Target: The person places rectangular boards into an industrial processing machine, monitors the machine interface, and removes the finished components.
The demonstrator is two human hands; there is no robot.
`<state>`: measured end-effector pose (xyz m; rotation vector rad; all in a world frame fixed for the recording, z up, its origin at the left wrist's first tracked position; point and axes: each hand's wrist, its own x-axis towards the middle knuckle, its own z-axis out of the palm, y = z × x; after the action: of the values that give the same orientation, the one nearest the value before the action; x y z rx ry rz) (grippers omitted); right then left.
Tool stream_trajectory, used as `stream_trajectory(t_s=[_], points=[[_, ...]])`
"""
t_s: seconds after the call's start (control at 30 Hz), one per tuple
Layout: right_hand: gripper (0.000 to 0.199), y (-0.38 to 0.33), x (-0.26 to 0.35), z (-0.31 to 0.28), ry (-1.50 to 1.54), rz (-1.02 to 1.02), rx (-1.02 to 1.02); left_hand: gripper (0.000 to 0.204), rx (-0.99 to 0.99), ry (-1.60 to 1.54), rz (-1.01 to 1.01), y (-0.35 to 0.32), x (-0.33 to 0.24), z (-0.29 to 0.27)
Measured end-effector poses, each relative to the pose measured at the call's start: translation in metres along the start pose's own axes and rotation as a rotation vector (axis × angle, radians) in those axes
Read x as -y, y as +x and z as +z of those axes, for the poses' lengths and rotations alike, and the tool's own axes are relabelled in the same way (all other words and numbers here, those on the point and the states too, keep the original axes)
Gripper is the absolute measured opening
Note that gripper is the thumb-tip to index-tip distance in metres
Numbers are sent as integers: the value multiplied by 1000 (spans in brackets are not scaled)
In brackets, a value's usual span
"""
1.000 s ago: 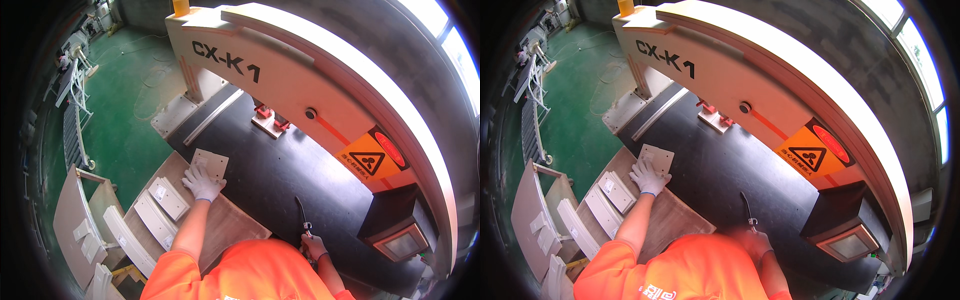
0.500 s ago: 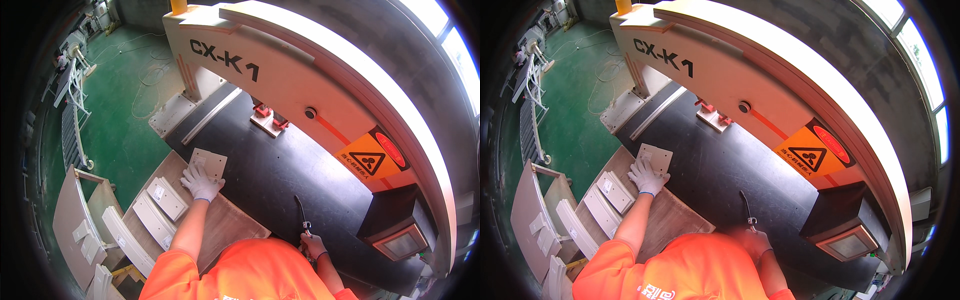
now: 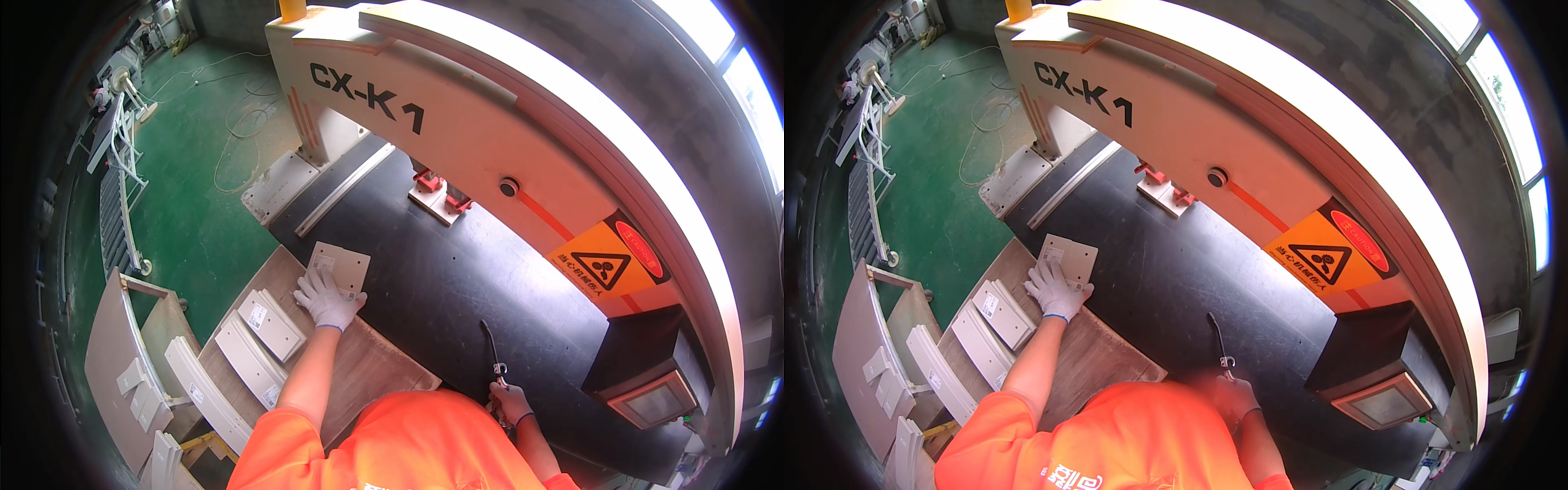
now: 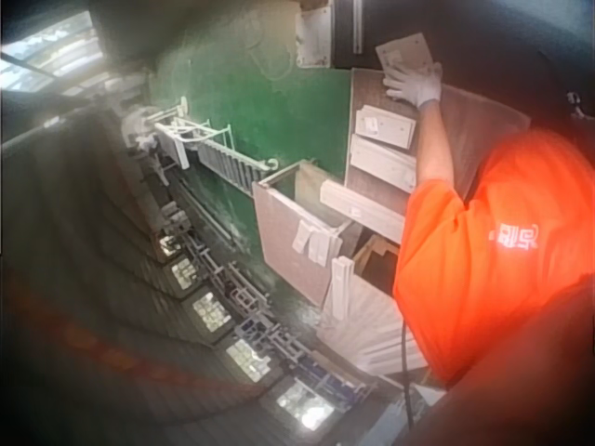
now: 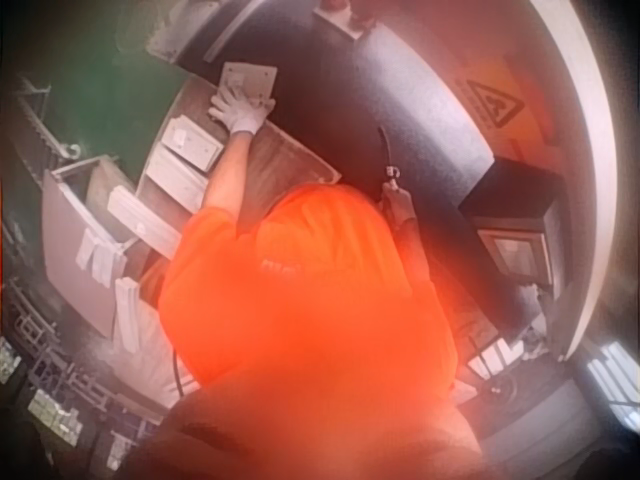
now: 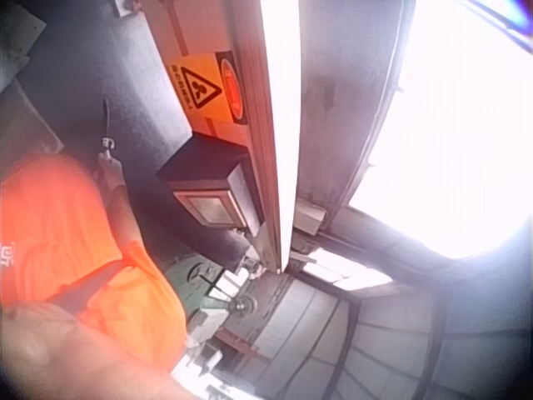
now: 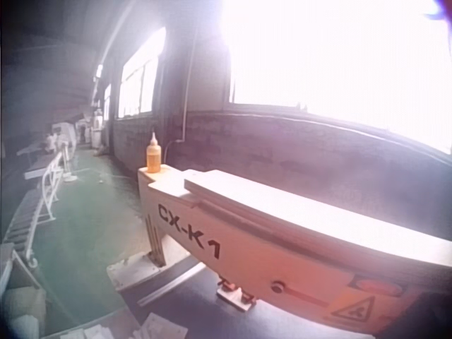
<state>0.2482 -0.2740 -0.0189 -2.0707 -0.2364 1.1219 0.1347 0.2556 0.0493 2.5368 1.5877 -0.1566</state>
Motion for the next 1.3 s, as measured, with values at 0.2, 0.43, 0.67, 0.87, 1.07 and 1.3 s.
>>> stream_trajectory(t_s=[0.2, 0.43, 0.67, 0.87, 1.07, 1.3], points=[[41, 2, -2, 1, -12, 7, -11, 118, -7, 5, 5, 0, 0, 1], [39, 2, -10, 5, 77, -5, -73, 119, -10, 16, 0, 1, 0, 2], [48, 5, -66, 33, 75, -16, -289, 120, 8, -14, 16, 1, -5, -4], [47, -59, 25, 27, -421, 78, -78, 120, 5, -7, 9, 3, -1, 1], [41, -40, -54, 39, -52, 1, -274, 120, -1, 5, 11, 6, -7, -4], [36, -56, 17, 37, 142, 262, -262, 121, 39, -18, 3, 7, -7, -5]])
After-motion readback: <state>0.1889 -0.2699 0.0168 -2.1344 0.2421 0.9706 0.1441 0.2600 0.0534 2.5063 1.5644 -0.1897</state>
